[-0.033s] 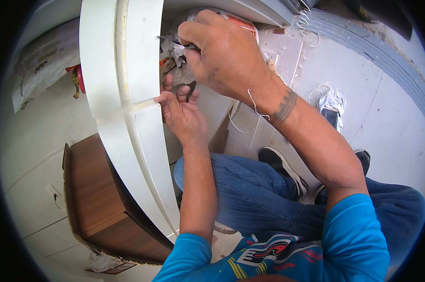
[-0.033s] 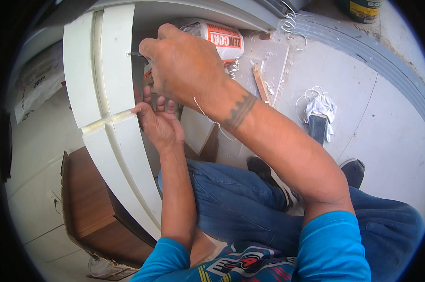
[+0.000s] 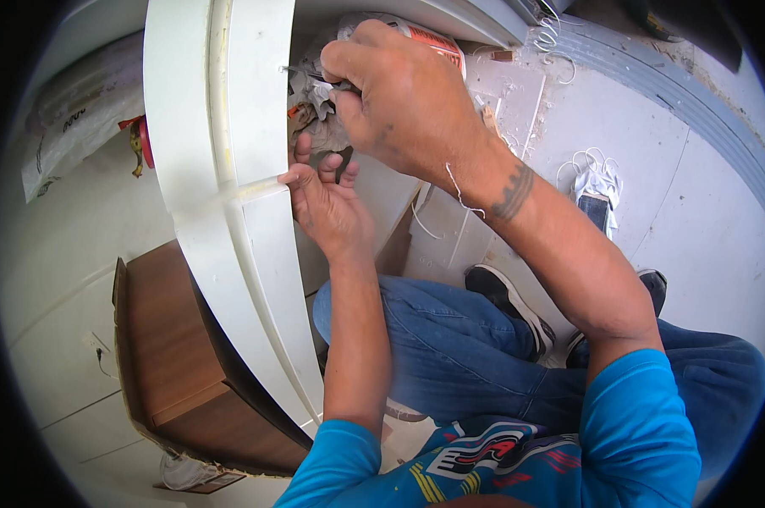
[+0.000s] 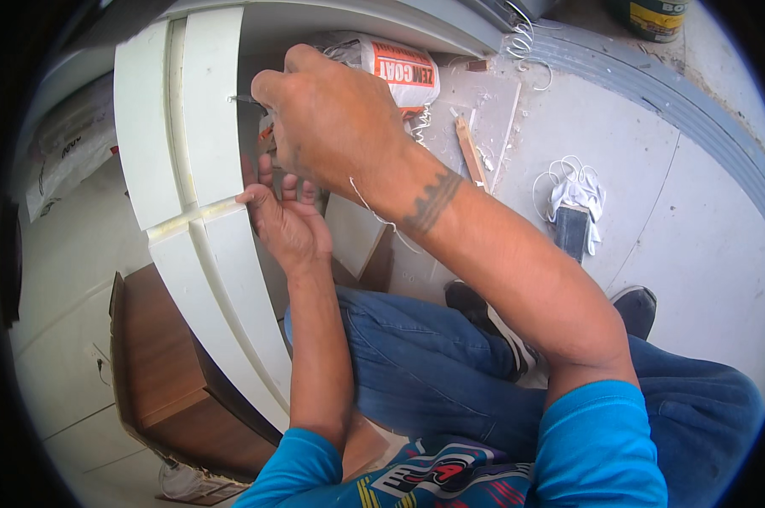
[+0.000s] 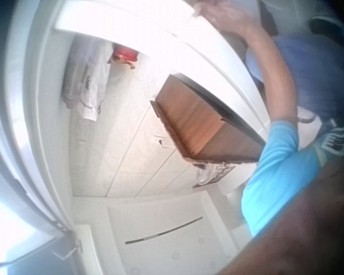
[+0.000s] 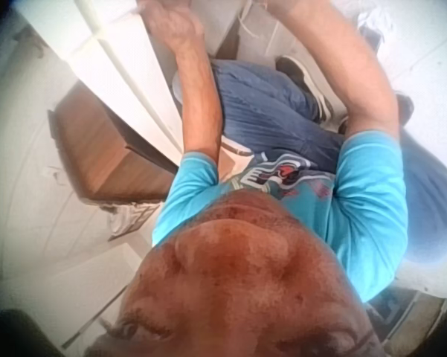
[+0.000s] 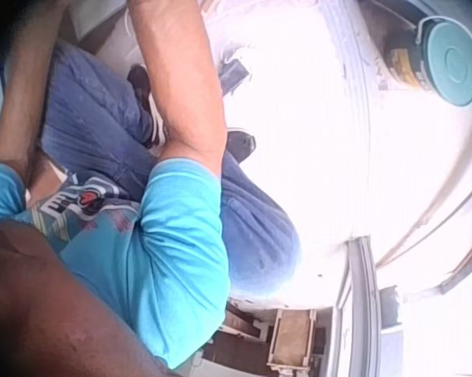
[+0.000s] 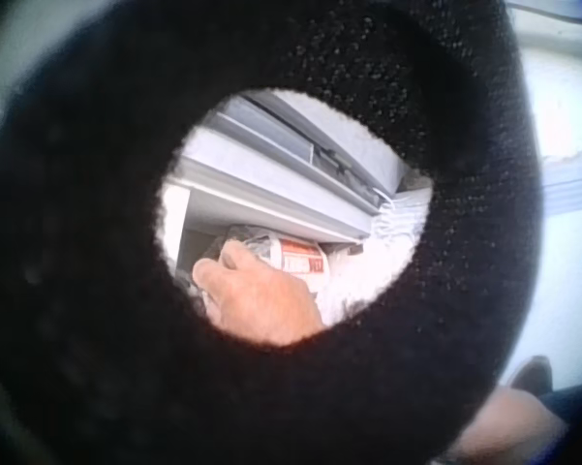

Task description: The person sits on the floor and uses a utility knife to trim and clean the edges of a white plastic molding piece. They repeatedly score and scrape the surface to remove excess material and smooth the edges.

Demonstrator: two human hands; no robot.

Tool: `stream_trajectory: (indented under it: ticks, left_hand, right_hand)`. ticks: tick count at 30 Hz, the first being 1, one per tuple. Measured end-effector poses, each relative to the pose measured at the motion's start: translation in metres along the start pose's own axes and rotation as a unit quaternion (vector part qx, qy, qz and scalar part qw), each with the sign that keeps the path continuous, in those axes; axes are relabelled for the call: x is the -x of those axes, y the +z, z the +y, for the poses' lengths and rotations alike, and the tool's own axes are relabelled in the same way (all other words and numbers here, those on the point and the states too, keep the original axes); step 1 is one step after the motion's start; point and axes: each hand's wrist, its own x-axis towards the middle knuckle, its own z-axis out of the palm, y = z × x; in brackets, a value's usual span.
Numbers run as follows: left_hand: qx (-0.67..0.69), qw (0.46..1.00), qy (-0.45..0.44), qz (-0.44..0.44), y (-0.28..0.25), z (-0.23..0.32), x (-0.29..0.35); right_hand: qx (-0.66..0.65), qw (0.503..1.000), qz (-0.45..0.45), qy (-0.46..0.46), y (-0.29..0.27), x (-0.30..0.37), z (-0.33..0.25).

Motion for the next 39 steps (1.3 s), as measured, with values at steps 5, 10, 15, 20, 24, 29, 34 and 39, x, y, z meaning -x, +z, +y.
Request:
stream_trajectory:
  ticks: [5,10,15,20,24,29,34,39]
  left_hand:
    - [0.01,1.0,0.004,-0.005,0.005,-0.001,-0.005]
    - [0.049,0.999,0.011,-0.014,0.007,-0.003,-0.006]
    - [0.091,0.996,0.017,-0.013,0.003,-0.009,-0.01]
    - [0.099,0.995,0.017,-0.003,0.006,-0.008,-0.009]
    - [0.104,0.993,0.036,-0.029,0.001,-0.013,-0.015]
    - [0.132,0.99,0.027,-0.04,0.007,-0.008,-0.009]
    - [0.125,0.99,0.026,-0.061,0.001,-0.01,-0.014]
    - [0.056,0.995,0.052,-0.067,-0.02,-0.025,-0.027]
  right_hand:
    - [-0.006,1.0,-0.009,0.005,0.007,0.006,0.001]
    - [-0.011,1.0,-0.017,0.012,0.009,0.016,-0.004]
    - [-0.03,0.999,-0.022,0.036,0.011,0.022,-0.009]
    - [-0.029,0.998,-0.023,0.042,0.011,0.026,-0.014]
    - [-0.036,0.998,-0.027,0.045,0.014,0.031,-0.018]
    - [-0.045,0.997,-0.044,0.046,0.014,0.037,-0.021]
    - [-0.036,0.996,-0.061,0.045,0.018,0.045,-0.025]
    - [-0.045,0.995,-0.077,0.049,0.019,0.053,-0.032]
